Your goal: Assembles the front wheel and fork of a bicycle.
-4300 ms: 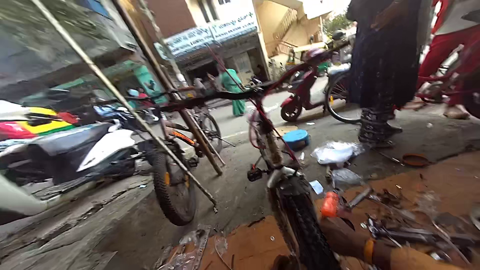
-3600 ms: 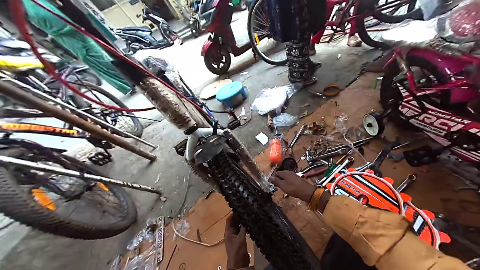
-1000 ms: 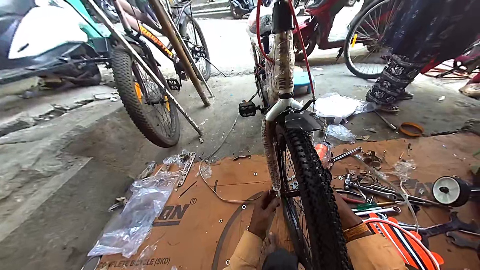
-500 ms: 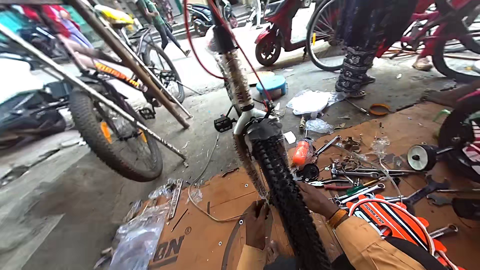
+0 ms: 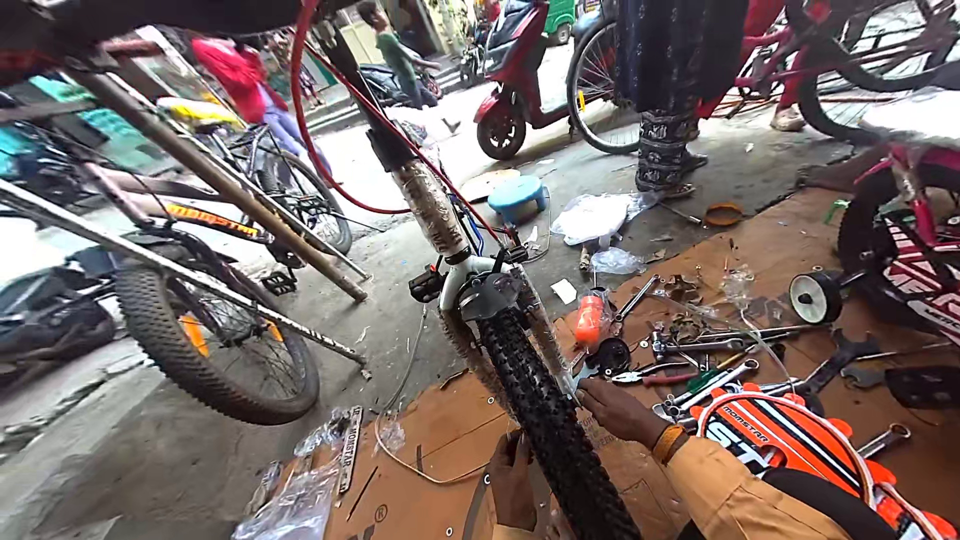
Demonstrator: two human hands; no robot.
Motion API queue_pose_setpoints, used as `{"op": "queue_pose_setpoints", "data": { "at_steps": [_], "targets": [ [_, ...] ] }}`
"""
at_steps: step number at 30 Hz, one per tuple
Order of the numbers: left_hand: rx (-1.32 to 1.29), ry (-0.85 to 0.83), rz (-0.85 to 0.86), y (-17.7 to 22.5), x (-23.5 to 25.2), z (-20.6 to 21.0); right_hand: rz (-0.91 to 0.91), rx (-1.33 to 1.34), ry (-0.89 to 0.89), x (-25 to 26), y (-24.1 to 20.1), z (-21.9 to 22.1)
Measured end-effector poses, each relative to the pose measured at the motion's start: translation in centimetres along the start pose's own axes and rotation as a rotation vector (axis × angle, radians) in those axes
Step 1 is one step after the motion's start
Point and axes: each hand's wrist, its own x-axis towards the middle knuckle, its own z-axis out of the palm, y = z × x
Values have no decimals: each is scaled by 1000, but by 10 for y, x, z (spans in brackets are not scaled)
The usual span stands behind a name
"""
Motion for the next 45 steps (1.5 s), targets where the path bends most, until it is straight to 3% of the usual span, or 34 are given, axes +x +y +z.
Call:
{"op": "queue_pose_setpoints", "data": {
  "at_steps": [4,9,13,15,19,21,23,25,26,29,31,38,41,43,45],
  "targets": [
    [-29,16,-43,1,-3,5,-27,24,14,-3,6,-1],
    [-9,21,-147,29,-6,12,-1,109,-36,-2,10,2],
    [85,99,-310,104,-28,45,-12,62,44,2,17,12],
    [153,51,-391,125,-34,56,-43,36,61,3,19,11],
    [81,28,-329,80,-20,41,-104,10,41,4,22,11],
    [109,19,-355,78,-17,40,-109,19,46,3,22,11],
    [129,26,-228,80,-22,47,-105,29,44,1,19,9],
    [220,40,-444,123,-22,61,-118,17,46,2,16,7],
    [225,22,-500,121,-19,54,-119,12,51,1,15,8],
    [176,-139,-235,27,-1,2,-52,22,61,-5,8,10],
    [223,-152,-136,8,5,-4,-8,32,50,-8,4,7],
    [291,-98,-101,51,-4,6,107,45,46,-44,-71,-17],
    [364,-165,-94,42,1,-7,-92,-49,162,-44,-65,-12],
    [406,-175,-38,33,5,-15,167,71,137,-68,-145,-26],
    [447,-179,37,32,5,-20,434,327,314,-91,-241,-28]
  ]
}}
